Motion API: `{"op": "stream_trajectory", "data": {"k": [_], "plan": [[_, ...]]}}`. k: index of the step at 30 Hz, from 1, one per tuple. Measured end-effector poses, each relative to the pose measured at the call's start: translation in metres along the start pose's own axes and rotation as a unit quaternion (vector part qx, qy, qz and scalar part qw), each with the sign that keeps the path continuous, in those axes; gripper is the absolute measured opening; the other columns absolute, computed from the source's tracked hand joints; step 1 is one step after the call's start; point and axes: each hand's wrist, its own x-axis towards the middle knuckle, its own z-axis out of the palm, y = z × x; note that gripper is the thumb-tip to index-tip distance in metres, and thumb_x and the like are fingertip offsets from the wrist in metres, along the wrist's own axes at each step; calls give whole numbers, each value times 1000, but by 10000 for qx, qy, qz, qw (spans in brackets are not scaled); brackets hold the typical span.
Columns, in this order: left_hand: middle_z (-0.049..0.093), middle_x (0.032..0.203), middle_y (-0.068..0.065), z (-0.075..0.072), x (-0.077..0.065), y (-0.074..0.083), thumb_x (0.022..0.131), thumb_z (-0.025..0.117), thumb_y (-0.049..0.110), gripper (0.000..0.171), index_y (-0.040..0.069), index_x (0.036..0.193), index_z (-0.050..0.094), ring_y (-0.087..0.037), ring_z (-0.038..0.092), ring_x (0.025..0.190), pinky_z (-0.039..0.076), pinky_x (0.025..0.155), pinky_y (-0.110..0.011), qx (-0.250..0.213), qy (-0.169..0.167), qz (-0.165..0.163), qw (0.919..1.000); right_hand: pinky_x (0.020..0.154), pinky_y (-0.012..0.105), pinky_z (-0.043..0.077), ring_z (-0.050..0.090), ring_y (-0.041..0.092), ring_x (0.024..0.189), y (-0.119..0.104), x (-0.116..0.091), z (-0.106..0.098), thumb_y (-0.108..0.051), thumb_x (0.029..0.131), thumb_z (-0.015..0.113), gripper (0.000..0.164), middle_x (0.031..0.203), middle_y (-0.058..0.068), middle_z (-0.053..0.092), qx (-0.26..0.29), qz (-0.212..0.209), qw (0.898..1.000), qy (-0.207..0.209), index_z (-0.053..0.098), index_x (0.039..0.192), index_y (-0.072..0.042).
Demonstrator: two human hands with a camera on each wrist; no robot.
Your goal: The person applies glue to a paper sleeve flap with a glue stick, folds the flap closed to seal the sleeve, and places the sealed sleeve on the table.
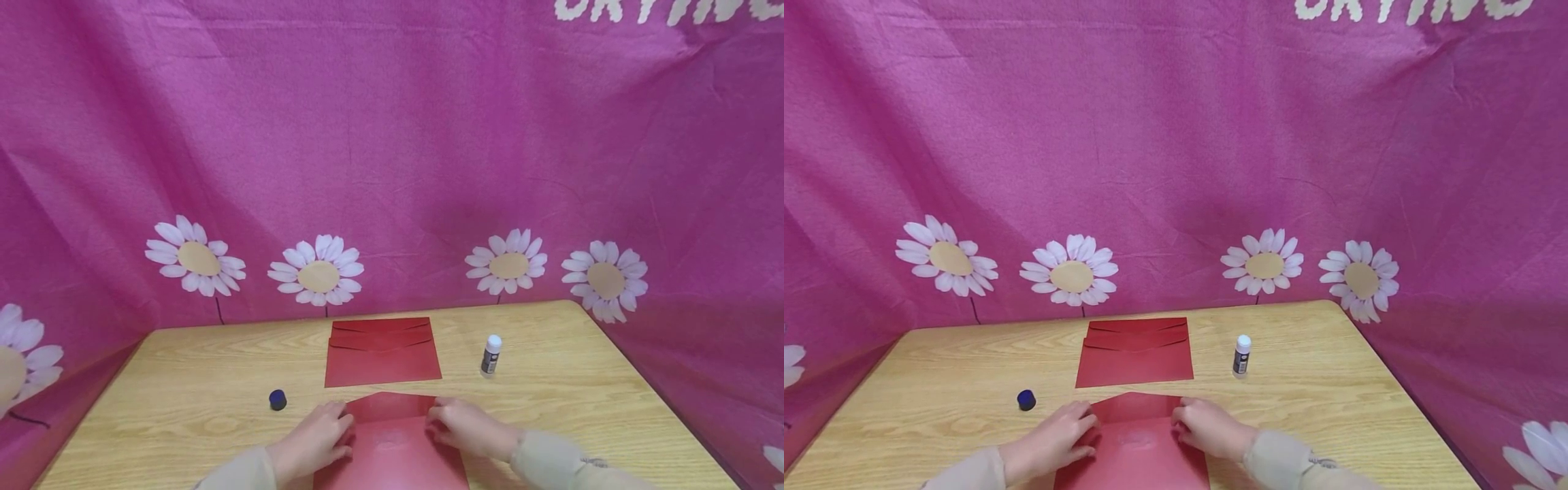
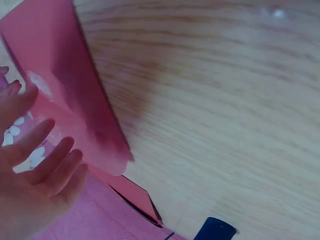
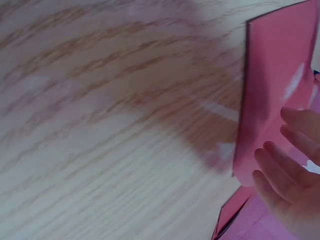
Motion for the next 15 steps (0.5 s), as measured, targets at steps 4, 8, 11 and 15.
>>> {"op": "stream_trajectory", "data": {"k": [4,8,11,15], "plan": [[45,82,7,5,-2,-4,72,70,35,30,13,89,61,-7,41,76,41,68,-24,-48,-372,-81,9993,61,15,44,48,2,68,1,3,5,-11,71,71,17,77,-5,51,29,105,9997,-230,65,87,-8],[46,87,6,9,-2,-7,69,71,38,39,13,97,61,-8,41,78,43,72,-25,-191,-629,-297,9974,62,16,42,43,1,69,3,3,8,-15,69,74,25,79,-6,48,-12,186,9994,-297,64,92,-9],[47,89,6,11,-1,-10,69,70,39,41,12,99,60,-8,42,81,43,74,-26,-281,-616,-274,9973,70,20,45,49,6,78,3,2,9,-16,68,74,33,87,-3,51,-104,124,9997,-194,64,98,-8],[46,96,3,12,-3,-12,71,69,38,44,11,104,59,-10,43,87,44,78,-27,-420,-587,-164,9973,87,28,44,52,20,102,3,2,9,-14,70,73,42,111,8,54,-100,87,9995,-279,60,109,-4]]}}
